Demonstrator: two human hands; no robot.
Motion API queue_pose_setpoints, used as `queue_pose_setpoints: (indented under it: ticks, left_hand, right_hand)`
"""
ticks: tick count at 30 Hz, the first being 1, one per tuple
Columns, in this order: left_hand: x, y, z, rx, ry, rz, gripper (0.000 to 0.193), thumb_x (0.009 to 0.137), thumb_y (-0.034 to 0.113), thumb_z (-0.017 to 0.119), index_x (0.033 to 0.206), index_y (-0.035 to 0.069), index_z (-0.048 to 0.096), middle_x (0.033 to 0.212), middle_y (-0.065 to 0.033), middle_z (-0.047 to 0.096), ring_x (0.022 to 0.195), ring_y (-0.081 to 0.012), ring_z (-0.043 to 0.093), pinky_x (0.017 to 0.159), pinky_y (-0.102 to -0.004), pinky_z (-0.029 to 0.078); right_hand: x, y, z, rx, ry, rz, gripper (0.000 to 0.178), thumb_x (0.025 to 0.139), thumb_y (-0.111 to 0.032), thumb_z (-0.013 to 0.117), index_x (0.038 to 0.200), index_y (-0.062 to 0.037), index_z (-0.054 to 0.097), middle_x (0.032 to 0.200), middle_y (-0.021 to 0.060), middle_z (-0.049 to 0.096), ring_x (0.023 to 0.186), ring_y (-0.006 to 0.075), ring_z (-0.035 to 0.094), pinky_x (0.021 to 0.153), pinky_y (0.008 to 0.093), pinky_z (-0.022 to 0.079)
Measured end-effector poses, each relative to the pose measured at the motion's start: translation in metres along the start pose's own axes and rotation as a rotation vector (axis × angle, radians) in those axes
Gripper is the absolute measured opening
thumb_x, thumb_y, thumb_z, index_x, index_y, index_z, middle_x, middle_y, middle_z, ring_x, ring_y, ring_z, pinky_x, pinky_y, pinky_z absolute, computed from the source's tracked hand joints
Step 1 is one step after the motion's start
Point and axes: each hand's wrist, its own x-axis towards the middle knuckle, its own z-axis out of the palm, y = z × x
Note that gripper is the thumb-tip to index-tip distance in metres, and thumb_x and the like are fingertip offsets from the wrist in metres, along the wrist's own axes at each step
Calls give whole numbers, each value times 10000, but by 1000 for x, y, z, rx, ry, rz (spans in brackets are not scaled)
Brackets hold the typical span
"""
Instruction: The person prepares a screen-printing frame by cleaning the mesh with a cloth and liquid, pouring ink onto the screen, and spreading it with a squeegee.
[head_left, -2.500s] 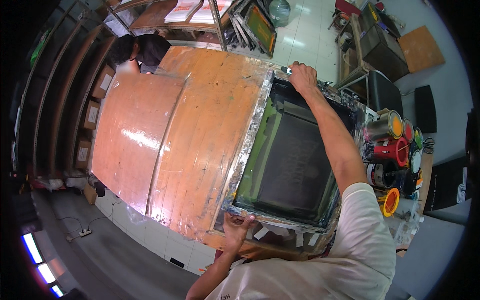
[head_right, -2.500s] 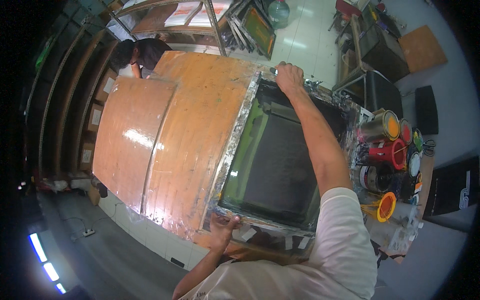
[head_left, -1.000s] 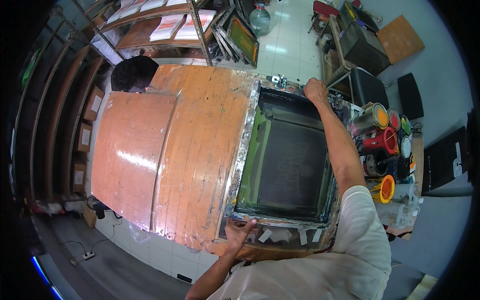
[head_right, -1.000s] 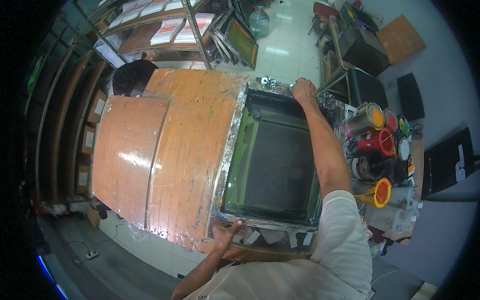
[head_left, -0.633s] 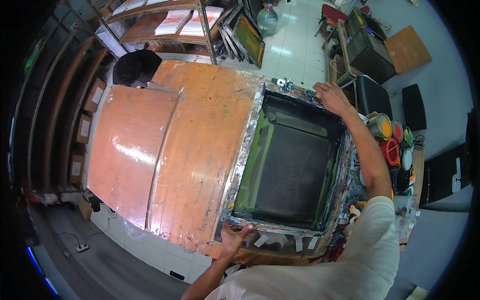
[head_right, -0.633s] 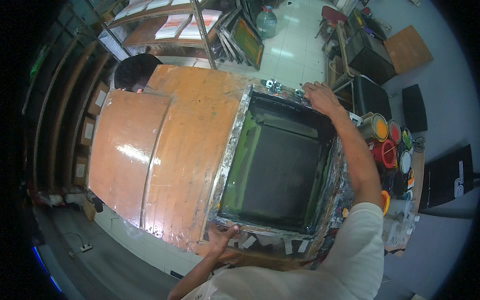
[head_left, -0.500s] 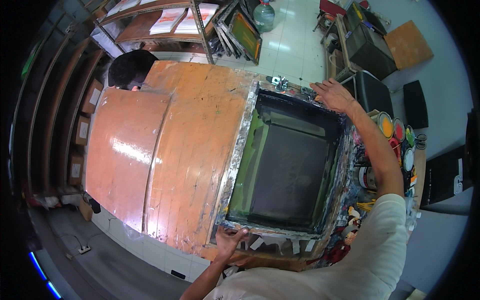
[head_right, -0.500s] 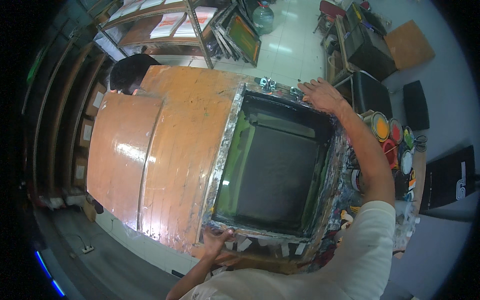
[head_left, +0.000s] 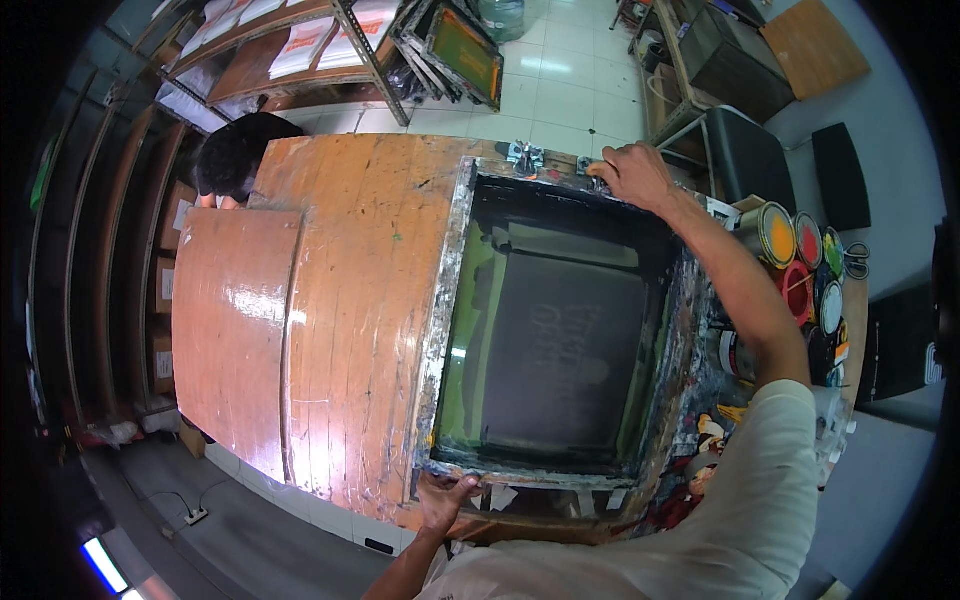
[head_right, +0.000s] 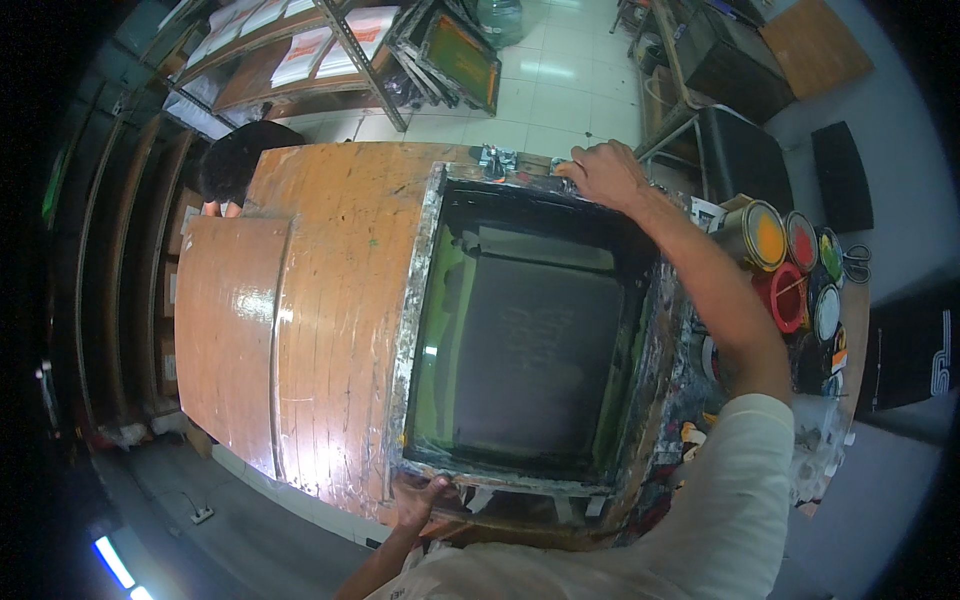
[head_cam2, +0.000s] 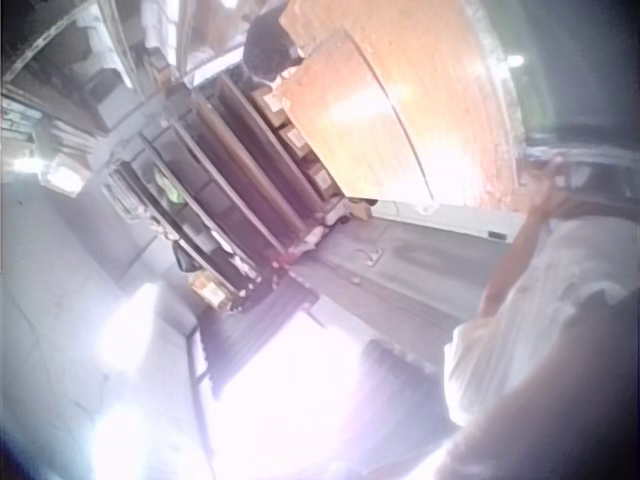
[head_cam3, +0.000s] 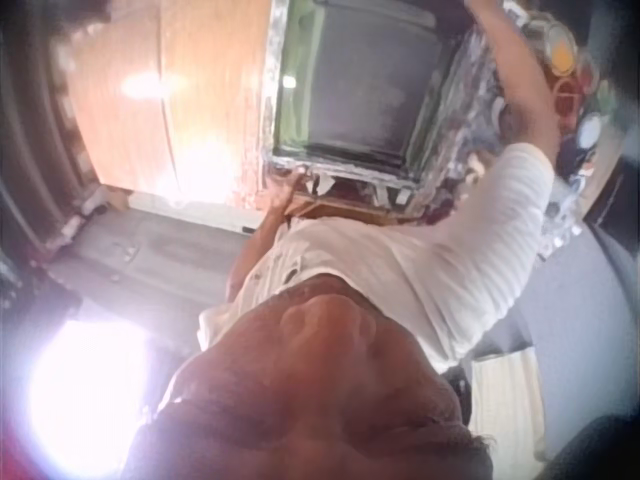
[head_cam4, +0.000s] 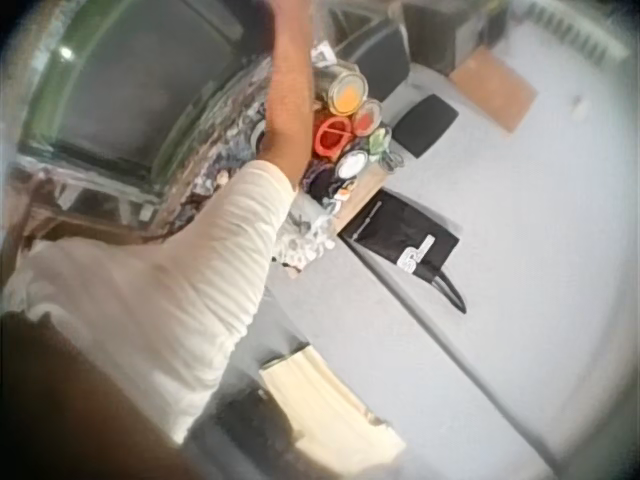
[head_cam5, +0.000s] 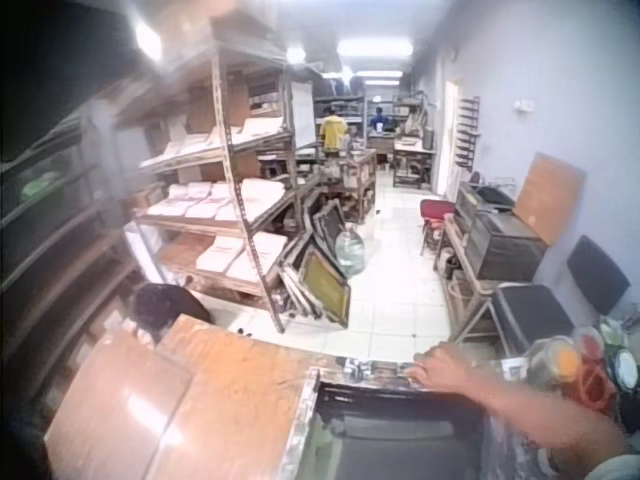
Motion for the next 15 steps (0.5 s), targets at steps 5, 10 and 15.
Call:
queue_pose_setpoints:
  ticks: [5, 10, 15]
  left_hand:
    - [-4, 7, 7, -30, 26, 24, 436, 809, -57, 787, 1141, -134, 515, 997, -219, 689, 817, -285, 732, 691, -392, 674]
    - [-5, 13, 9, -24, 59, -33, 419, 811, -32, 801, 1107, -136, 523, 971, -221, 700, 767, -288, 738, 662, -384, 664]
    - [-7, 22, 7, 66, -4, -57, 455, 816, 8, 817, 1106, -139, 499, 951, -232, 696, 759, -285, 737, 653, -382, 659]
  right_hand:
    - [-10, -10, 8, 57, 204, 7, 258, 970, -267, 603, 1015, -27, 686, 826, 187, 672, 826, 409, 654, 781, 496, 515]
    - [-18, -9, 9, 52, 112, -51, 142, 975, -155, 560, 1059, -54, 614, 925, 156, 668, 895, 394, 643, 803, 498, 504]
    - [-14, -14, 13, -32, 70, 48, 116, 969, -156, 539, 959, -43, 561, 907, 172, 684, 856, 406, 665, 784, 514, 510]
